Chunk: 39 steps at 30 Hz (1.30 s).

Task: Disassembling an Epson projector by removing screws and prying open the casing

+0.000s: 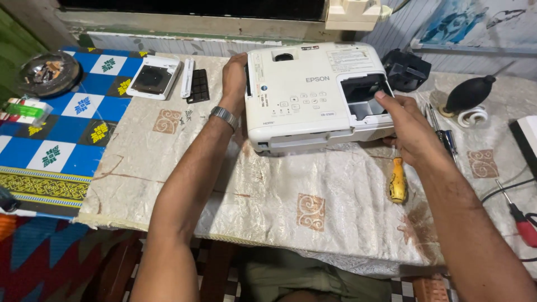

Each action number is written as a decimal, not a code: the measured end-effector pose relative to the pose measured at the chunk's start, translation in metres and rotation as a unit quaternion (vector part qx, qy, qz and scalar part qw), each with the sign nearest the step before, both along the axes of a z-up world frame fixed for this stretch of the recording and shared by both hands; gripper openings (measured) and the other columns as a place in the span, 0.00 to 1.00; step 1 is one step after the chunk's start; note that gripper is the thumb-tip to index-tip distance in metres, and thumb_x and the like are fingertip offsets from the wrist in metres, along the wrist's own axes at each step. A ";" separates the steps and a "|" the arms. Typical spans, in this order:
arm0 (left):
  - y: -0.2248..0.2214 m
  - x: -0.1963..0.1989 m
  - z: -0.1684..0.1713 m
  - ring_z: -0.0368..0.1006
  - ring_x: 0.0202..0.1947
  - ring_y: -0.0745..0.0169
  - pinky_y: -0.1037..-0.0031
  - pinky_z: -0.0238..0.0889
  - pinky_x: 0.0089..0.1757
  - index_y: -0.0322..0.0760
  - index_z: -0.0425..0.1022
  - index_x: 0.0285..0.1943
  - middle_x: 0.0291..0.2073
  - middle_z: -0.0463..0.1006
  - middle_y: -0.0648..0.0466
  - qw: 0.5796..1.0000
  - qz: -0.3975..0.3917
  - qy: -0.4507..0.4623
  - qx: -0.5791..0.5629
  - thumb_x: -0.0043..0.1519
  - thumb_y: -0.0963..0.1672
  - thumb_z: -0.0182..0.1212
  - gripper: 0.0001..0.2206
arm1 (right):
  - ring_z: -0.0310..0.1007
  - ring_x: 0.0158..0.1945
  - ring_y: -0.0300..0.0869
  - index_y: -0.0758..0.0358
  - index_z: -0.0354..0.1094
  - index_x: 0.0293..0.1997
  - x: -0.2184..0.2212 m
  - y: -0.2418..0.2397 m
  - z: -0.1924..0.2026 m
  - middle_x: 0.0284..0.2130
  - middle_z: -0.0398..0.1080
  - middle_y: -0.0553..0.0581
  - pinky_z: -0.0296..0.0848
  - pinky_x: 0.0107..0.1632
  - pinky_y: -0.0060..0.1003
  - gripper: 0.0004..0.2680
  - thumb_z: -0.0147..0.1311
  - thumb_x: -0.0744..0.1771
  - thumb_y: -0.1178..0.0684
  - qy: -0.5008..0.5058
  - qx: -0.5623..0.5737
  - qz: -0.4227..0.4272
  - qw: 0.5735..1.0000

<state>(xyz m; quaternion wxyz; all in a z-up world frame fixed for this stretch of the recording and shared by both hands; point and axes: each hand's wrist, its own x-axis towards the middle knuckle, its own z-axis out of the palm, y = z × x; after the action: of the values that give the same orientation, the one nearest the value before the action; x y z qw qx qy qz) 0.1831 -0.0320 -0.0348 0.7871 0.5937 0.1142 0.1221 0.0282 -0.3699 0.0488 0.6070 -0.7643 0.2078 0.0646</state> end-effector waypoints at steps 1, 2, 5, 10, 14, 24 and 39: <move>-0.005 -0.022 0.016 0.77 0.47 0.59 0.74 0.67 0.47 0.32 0.79 0.54 0.48 0.82 0.51 0.999 0.016 0.020 -0.036 0.58 0.44 0.57 0.17 | 0.70 0.46 0.35 0.47 0.58 0.60 0.000 -0.001 -0.001 0.47 0.69 0.46 0.71 0.39 0.36 0.21 0.53 0.65 0.32 -0.019 -0.001 -0.002 1.000; -0.010 -0.044 0.033 0.77 0.42 0.58 0.72 0.69 0.43 0.33 0.80 0.51 0.44 0.83 0.51 0.996 0.033 0.040 -0.072 0.58 0.43 0.56 0.15 | 0.70 0.48 0.34 0.47 0.59 0.58 0.000 -0.003 -0.002 0.47 0.69 0.46 0.70 0.41 0.34 0.20 0.54 0.65 0.33 -0.038 -0.002 -0.004 0.999; -0.013 -0.097 0.072 0.73 0.32 0.63 0.72 0.63 0.39 0.39 0.79 0.43 0.28 0.78 0.57 0.995 0.050 0.087 -0.027 0.63 0.54 0.54 0.17 | 0.63 0.38 0.29 0.43 0.63 0.49 0.010 -0.010 -0.009 0.36 0.66 0.41 0.56 0.36 0.28 0.15 0.55 0.66 0.31 -0.050 -0.041 -0.013 0.998; -0.009 -0.121 0.067 0.68 0.29 0.65 0.73 0.63 0.36 0.43 0.62 0.31 0.26 0.72 0.59 0.988 0.112 0.077 -0.071 0.59 0.54 0.62 0.17 | 0.66 0.36 0.33 0.43 0.59 0.50 0.029 -0.014 -0.013 0.35 0.67 0.44 0.68 0.36 0.37 0.13 0.51 0.69 0.33 -0.073 -0.026 0.026 0.997; -0.007 -0.127 0.052 0.77 0.42 0.64 0.75 0.68 0.42 0.42 0.63 0.26 0.54 0.83 0.45 0.975 0.166 0.041 -0.140 0.54 0.47 0.68 0.15 | 0.65 0.40 0.37 0.49 0.58 0.56 0.015 0.010 0.021 0.40 0.66 0.48 0.68 0.41 0.38 0.15 0.46 0.72 0.32 -0.040 -0.078 0.048 0.995; -0.002 -0.197 0.073 0.76 0.47 0.55 0.70 0.71 0.49 0.33 0.72 0.43 0.47 0.81 0.47 0.978 0.111 0.125 -0.127 0.58 0.44 0.64 0.11 | 0.65 0.38 0.43 0.52 0.64 0.59 0.052 0.012 0.016 0.39 0.68 0.54 0.63 0.41 0.42 0.16 0.43 0.75 0.33 -0.016 -0.190 0.081 0.978; -0.008 -0.234 0.047 0.70 0.33 0.67 0.77 0.64 0.36 0.35 0.78 0.45 0.34 0.77 0.55 0.980 0.042 0.103 -0.163 0.60 0.42 0.64 0.08 | 0.46 0.24 0.37 0.43 0.68 0.48 0.087 0.042 0.016 0.25 0.49 0.44 0.43 0.26 0.41 0.14 0.47 0.67 0.32 0.025 -0.195 -0.019 0.980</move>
<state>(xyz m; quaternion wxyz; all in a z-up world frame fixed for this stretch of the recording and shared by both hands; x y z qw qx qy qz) -0.0506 -0.0397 0.0121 0.8515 0.4615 0.2377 0.0733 0.1147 -0.3283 0.0652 0.4416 -0.8622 0.2464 0.0304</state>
